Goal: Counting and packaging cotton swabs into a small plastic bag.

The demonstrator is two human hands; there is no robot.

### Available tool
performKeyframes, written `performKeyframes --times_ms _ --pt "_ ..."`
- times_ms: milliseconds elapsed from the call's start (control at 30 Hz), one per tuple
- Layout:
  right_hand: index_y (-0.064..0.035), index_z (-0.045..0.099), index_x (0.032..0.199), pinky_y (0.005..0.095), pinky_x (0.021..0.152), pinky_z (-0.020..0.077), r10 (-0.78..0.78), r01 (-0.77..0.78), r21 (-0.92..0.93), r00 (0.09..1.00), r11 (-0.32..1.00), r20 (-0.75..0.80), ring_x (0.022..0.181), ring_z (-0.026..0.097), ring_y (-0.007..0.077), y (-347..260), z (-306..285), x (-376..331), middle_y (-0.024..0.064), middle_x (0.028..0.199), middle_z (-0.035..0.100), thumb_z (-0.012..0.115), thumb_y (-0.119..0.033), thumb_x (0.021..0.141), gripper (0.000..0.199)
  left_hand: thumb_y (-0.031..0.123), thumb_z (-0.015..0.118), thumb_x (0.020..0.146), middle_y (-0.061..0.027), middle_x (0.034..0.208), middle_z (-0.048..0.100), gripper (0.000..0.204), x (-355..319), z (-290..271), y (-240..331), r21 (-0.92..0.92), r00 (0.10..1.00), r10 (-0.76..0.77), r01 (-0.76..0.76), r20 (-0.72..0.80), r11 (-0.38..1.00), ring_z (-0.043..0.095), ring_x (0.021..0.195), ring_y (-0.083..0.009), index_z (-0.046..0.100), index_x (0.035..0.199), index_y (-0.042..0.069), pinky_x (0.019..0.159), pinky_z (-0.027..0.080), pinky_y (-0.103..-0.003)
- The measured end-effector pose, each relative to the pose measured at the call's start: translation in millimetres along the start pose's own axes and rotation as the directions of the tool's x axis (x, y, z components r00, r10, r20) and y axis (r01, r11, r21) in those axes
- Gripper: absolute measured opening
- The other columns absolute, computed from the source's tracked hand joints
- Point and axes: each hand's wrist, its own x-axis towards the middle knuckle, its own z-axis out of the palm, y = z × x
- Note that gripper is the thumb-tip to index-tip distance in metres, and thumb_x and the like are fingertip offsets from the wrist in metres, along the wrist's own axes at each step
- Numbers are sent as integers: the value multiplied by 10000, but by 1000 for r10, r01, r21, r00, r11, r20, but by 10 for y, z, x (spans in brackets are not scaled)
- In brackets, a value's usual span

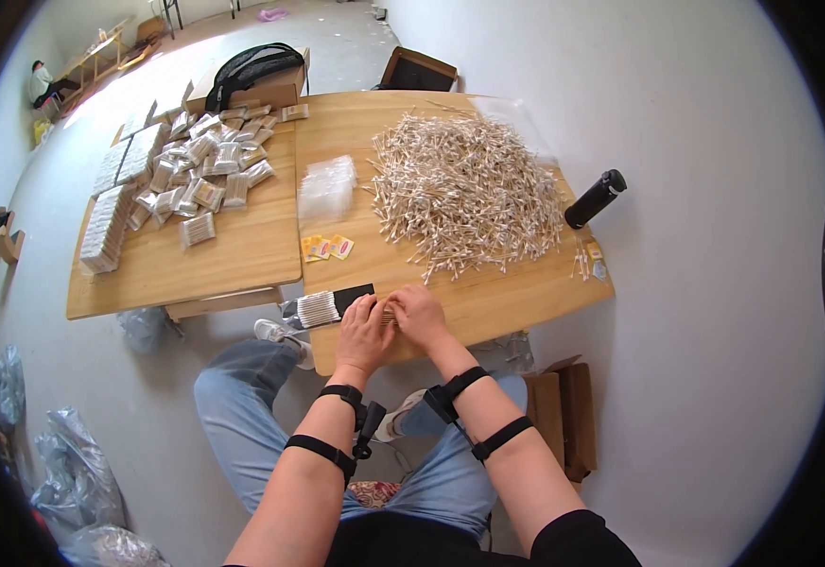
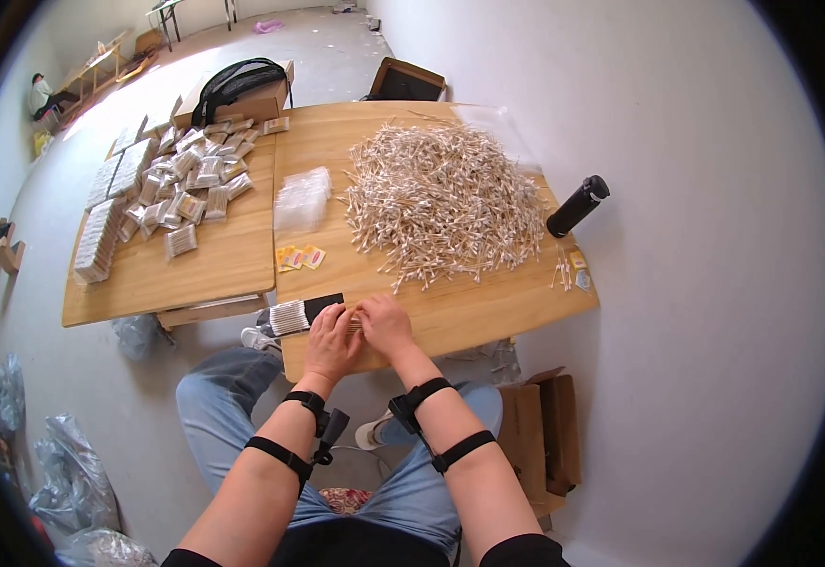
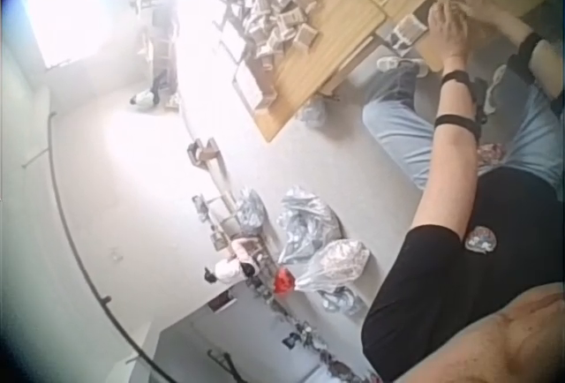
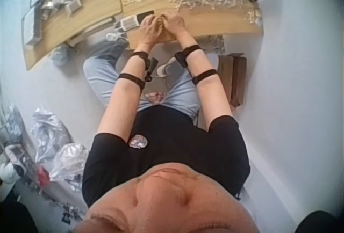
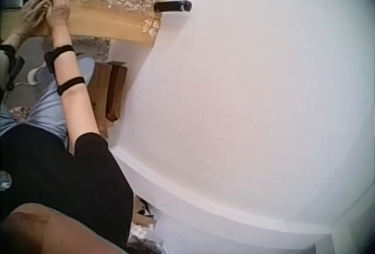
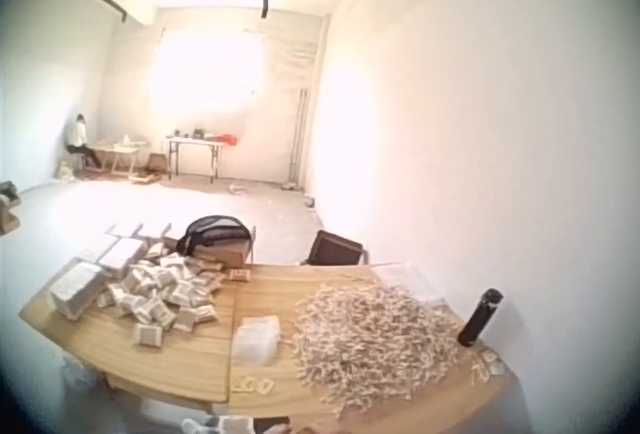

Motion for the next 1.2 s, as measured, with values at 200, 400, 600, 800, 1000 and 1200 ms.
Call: performKeyframes --times_ms 200,400,600,800,1000,1200 --pt "-97 640 912 423 767 495 211 -228 -69 958 971 -193 883 603 292 285 -249 -107 82 892 611 717 -167 799 154 302 635 874 -141 1333 528 386 19 -39 16 47 999 28 -30 35 998 445 1319 -297 626 1202 99 1136 313 -441" --pt "-100 630 910 418 777 487 189 -191 -52 981 980 -32 873 596 300 303 -353 -245 85 891 603 744 -178 765 200 272 649 859 -135 1273 557 270 28 -37 1 -22 999 28 -27 34 999 472 1289 -296 646 1058 90 1119 336 -449" --pt "-90 623 846 426 786 483 140 -140 -142 990 980 -11 877 593 311 247 -385 -370 97 872 601 733 -156 770 149 230 669 829 -136 1221 568 219 28 -25 -8 -57 999 36 -36 0 998 502 1241 -313 624 982 79 1090 370 -459" --pt "-88 633 818 434 795 489 159 -158 -165 987 974 -5 902 591 315 240 -155 -151 116 879 611 713 -173 799 118 255 665 843 -153 1281 549 303 22 -34 11 -55 1000 -9 10 15 998 481 1268 -326 627 1087 80 1103 359 -459" --pt "-106 652 905 438 811 496 177 -186 -86 979 979 -103 938 583 322 184 -4 36 115 929 597 707 -190 815 135 258 657 853 -150 1324 531 336 32 -26 15 10 998 53 -53 -21 999 474 1282 -320 625 1132 74 1098 361 -443" --pt "-98 617 914 442 805 488 104 -149 -252 978 956 -183 940 578 329 393 -122 129 115 933 581 707 -158 816 146 233 666 843 -131 1218 563 246 35 -65 18 -41 999 32 -32 -10 999 498 1247 -313 623 1024 72 1093 364 -444"
